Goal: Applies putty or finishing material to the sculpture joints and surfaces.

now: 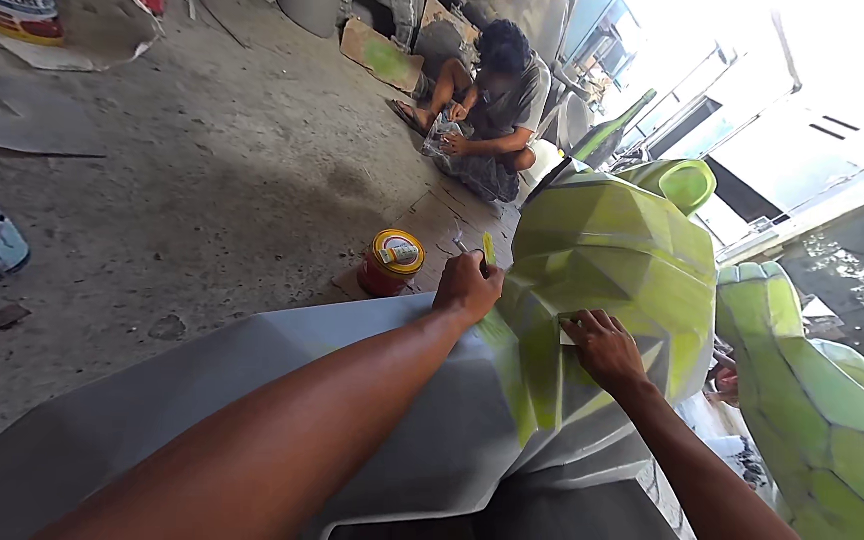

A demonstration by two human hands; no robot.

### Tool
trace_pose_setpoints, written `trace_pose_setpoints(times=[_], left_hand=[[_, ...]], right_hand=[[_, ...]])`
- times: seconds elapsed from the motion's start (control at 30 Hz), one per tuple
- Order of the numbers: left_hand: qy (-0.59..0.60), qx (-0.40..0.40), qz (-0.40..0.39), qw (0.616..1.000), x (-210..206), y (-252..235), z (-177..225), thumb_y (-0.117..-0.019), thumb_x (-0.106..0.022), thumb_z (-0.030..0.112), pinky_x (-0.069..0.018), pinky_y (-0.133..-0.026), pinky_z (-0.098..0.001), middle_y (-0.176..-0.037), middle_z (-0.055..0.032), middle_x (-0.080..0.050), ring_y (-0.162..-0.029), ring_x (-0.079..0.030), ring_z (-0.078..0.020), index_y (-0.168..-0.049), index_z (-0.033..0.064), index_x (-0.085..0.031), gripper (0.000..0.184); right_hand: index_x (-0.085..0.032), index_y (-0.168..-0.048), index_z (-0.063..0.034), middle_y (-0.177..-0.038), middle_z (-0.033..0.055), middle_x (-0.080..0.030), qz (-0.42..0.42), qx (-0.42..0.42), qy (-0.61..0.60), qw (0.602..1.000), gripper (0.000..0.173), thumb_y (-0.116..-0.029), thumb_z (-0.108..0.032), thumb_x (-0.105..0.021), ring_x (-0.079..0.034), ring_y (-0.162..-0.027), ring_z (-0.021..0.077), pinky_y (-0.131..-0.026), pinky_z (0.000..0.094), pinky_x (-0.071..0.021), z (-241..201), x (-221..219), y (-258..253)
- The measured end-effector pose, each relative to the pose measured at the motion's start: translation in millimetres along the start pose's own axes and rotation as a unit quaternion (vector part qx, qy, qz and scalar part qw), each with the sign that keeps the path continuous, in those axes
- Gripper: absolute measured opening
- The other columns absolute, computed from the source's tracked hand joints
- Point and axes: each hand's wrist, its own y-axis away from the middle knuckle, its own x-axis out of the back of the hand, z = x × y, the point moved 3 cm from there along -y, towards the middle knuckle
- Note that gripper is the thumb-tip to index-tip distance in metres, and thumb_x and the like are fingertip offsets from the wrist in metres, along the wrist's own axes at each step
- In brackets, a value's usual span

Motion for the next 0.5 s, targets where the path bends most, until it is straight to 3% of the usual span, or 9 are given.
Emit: trace_pose_setpoints(times=[0.07, 0.33, 0.5], left_hand=[[0.005, -0.001, -0.003, 1.000, 0.1, -0.5, 0.1, -0.0996, -0.061, 0.028, -0.0517, -0.065, -0.0477, -0.073, -0.0080, -0.062, -0.070, -0.063, -0.0245, -0.084, 0.0073, -0.064, 0.026], [-0.007, 0.000, 0.000, 1.000, 2.0, -0.1, -0.5, -0.0998, -0.061, 0.030, -0.0500, -0.062, -0.0449, -0.070, -0.0061, -0.060, -0.068, -0.062, -0.0222, -0.081, 0.0094, -0.062, 0.028], [-0.007, 0.000, -0.001, 1.000, 3.1, -0.1, -0.6, -0.0999, -0.061, 0.029, -0.0495, -0.062, -0.0443, -0.070, -0.0059, -0.059, -0.067, -0.061, -0.0219, -0.081, 0.0095, -0.062, 0.028]], right_hand=[[-0.071, -0.128, -0.0245, -0.126, 0.0019, -0.066, -0.011, -0.010, -0.010, 1.000, 0.042, -0.0892, -0.010, -0.070, -0.061, -0.117, 0.0250, -0.094, 0.0434, -0.0536, -4.9, -0.6, 11.5], [-0.073, -0.122, -0.0252, -0.124, -0.0021, -0.066, -0.045, -0.030, -0.009, 0.999, 0.030, -0.0956, -0.018, -0.061, -0.059, -0.120, 0.0206, -0.102, 0.0427, -0.0483, -27.5, 0.9, 45.7], [-0.072, -0.125, -0.0249, -0.126, -0.0010, -0.067, -0.047, -0.034, 0.003, 0.998, 0.034, -0.0953, -0.014, -0.058, -0.059, -0.122, 0.0218, -0.103, 0.0430, -0.0480, -42.9, -0.6, 70.4]])
